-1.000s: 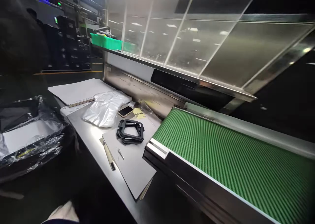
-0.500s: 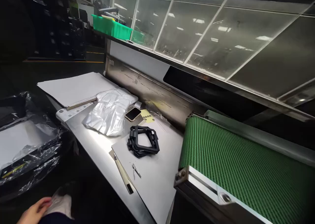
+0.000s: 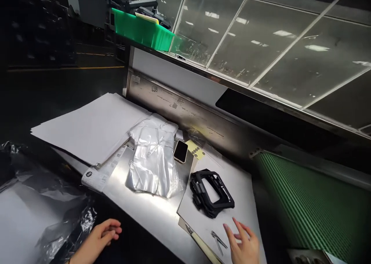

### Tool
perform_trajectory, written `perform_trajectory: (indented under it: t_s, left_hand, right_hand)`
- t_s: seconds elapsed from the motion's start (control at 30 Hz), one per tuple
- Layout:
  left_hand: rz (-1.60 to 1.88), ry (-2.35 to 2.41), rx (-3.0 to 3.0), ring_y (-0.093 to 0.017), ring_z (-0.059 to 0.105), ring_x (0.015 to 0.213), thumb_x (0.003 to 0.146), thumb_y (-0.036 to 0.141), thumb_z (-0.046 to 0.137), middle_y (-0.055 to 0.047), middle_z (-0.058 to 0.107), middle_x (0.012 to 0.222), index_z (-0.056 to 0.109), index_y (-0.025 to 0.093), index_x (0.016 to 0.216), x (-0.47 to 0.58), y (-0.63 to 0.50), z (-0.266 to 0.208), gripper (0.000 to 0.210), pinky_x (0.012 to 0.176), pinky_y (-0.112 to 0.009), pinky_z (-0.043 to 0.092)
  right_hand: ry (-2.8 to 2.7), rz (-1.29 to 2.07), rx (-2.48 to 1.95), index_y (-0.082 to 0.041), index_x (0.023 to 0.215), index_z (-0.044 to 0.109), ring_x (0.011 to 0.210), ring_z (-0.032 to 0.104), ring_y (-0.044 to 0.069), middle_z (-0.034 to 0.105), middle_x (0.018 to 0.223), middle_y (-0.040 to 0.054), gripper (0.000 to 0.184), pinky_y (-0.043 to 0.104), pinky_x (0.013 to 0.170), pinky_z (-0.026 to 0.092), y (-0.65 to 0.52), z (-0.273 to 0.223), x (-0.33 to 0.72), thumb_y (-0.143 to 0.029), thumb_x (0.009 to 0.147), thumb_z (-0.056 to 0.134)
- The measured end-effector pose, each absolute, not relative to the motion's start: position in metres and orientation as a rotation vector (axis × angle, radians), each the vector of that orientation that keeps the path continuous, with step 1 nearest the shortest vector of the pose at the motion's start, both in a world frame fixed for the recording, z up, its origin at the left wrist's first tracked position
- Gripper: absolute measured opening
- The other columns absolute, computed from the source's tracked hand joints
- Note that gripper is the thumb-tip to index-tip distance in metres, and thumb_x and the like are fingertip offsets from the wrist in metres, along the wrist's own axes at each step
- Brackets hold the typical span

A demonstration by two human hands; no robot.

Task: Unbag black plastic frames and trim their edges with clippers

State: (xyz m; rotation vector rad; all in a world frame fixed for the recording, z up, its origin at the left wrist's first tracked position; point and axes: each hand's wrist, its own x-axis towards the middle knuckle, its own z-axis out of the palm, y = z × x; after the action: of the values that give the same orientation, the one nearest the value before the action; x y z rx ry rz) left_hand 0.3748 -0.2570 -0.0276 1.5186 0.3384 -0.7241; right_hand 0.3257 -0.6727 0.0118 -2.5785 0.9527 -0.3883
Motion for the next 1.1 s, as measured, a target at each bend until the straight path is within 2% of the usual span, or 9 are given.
perform_trajectory:
  t_s: [0.1, 0.33, 0.47, 0.57, 0.67, 0.8, 0.9, 1.0, 1.1]
  left_hand:
    - [-0.757, 0.288, 1.467, -0.021, 0.063, 0.078, 0.062, 0.034, 0.057, -0.009, 0.069, 0.088, 0.059, 0.016, 0.085, 0.384, -0.253, -0.012, 0.028, 0.067, -0.031, 0.048]
    - [-0.721, 0.279, 1.384, -0.021, 0.063, 0.077, 0.062, 0.027, 0.06, -0.008, 0.07, 0.084, 0.061, 0.016, 0.084, 0.385, -0.254, 0.005, 0.024, 0.066, -0.03, 0.046]
    - [-0.751, 0.268, 1.367, -0.022, 0.063, 0.079, 0.062, 0.032, 0.064, -0.007, 0.07, 0.085, 0.061, 0.018, 0.085, 0.381, -0.258, 0.009, 0.027, 0.068, -0.031, 0.046]
    - [-0.804, 0.25, 1.332, -0.024, 0.063, 0.079, 0.058, 0.041, 0.068, -0.008, 0.068, 0.088, 0.06, 0.018, 0.087, 0.385, -0.273, 0.02, 0.037, 0.068, -0.032, 0.047]
    - [-0.845, 0.209, 1.247, -0.025, 0.061, 0.088, 0.064, 0.043, 0.064, -0.01, 0.062, 0.105, 0.054, 0.019, 0.099, 0.396, -0.306, 0.035, 0.043, 0.075, -0.033, 0.048]
    - [-0.875, 0.222, 1.144, -0.023, 0.052, 0.106, 0.073, 0.032, 0.058, -0.014, 0.039, 0.131, 0.034, 0.019, 0.122, 0.418, -0.356, 0.034, 0.056, 0.089, -0.035, 0.042]
    - [-0.866, 0.259, 1.14, -0.025, 0.044, 0.113, 0.076, 0.023, 0.056, -0.015, 0.037, 0.131, 0.035, 0.014, 0.121, 0.429, -0.376, 0.013, 0.051, 0.095, -0.044, 0.035]
    - [-0.826, 0.252, 1.12, -0.024, 0.04, 0.116, 0.077, 0.018, 0.054, -0.009, 0.037, 0.131, 0.04, 0.018, 0.119, 0.432, -0.38, -0.001, 0.043, 0.096, -0.048, 0.031]
    - [-0.828, 0.27, 1.071, -0.022, 0.049, 0.107, 0.08, 0.028, 0.051, -0.009, 0.047, 0.123, 0.044, 0.016, 0.115, 0.432, -0.376, 0.004, 0.037, 0.093, -0.046, 0.036]
  right_hand:
    - [0.933, -0.29, -2.619, -0.02, 0.114, 0.048, 0.069, 0.053, 0.012, 0.037, 0.12, 0.0112, 0.049, 0.033, 0.062, 0.048, -0.655, -0.005, 0.363, -0.048, 0.074, 0.053]
    - [0.747, -0.208, -2.72, -0.017, 0.109, 0.048, 0.092, 0.051, 0.019, 0.045, 0.117, 0.0076, 0.035, 0.038, 0.074, 0.046, -0.661, -0.008, 0.395, -0.036, 0.079, 0.053]
    - [0.578, -0.252, -2.701, -0.014, 0.098, 0.053, 0.088, 0.053, 0.017, 0.052, 0.106, 0.0058, 0.023, 0.036, 0.073, 0.047, -0.657, -0.001, 0.398, -0.029, 0.081, 0.052]
    - [0.399, -0.297, -2.688, -0.015, 0.098, 0.053, 0.09, 0.053, 0.017, 0.051, 0.108, 0.0061, 0.023, 0.036, 0.073, 0.046, -0.632, 0.011, 0.383, -0.031, 0.081, 0.051]
    - [0.168, -0.268, -2.67, -0.016, 0.098, 0.053, 0.097, 0.049, 0.019, 0.048, 0.112, 0.0062, 0.021, 0.038, 0.078, 0.045, -0.597, 0.019, 0.364, -0.029, 0.082, 0.05]
    - [0.037, -0.248, -2.635, -0.017, 0.095, 0.053, 0.099, 0.047, 0.019, 0.047, 0.112, 0.0061, 0.016, 0.038, 0.079, 0.044, -0.576, 0.016, 0.357, -0.026, 0.082, 0.049]
    - [0.077, -0.279, -2.622, -0.016, 0.095, 0.053, 0.1, 0.046, 0.02, 0.046, 0.113, 0.0062, 0.016, 0.039, 0.079, 0.043, -0.581, 0.013, 0.358, -0.024, 0.081, 0.05]
    - [0.082, -0.264, -2.598, -0.016, 0.094, 0.052, 0.101, 0.045, 0.02, 0.044, 0.114, 0.0061, 0.014, 0.04, 0.08, 0.043, -0.579, 0.022, 0.353, -0.022, 0.081, 0.049]
    - [0.024, -0.2, -2.56, -0.018, 0.092, 0.052, 0.101, 0.043, 0.021, 0.043, 0.115, 0.0071, 0.013, 0.04, 0.08, 0.043, -0.562, 0.038, 0.345, -0.016, 0.08, 0.049]
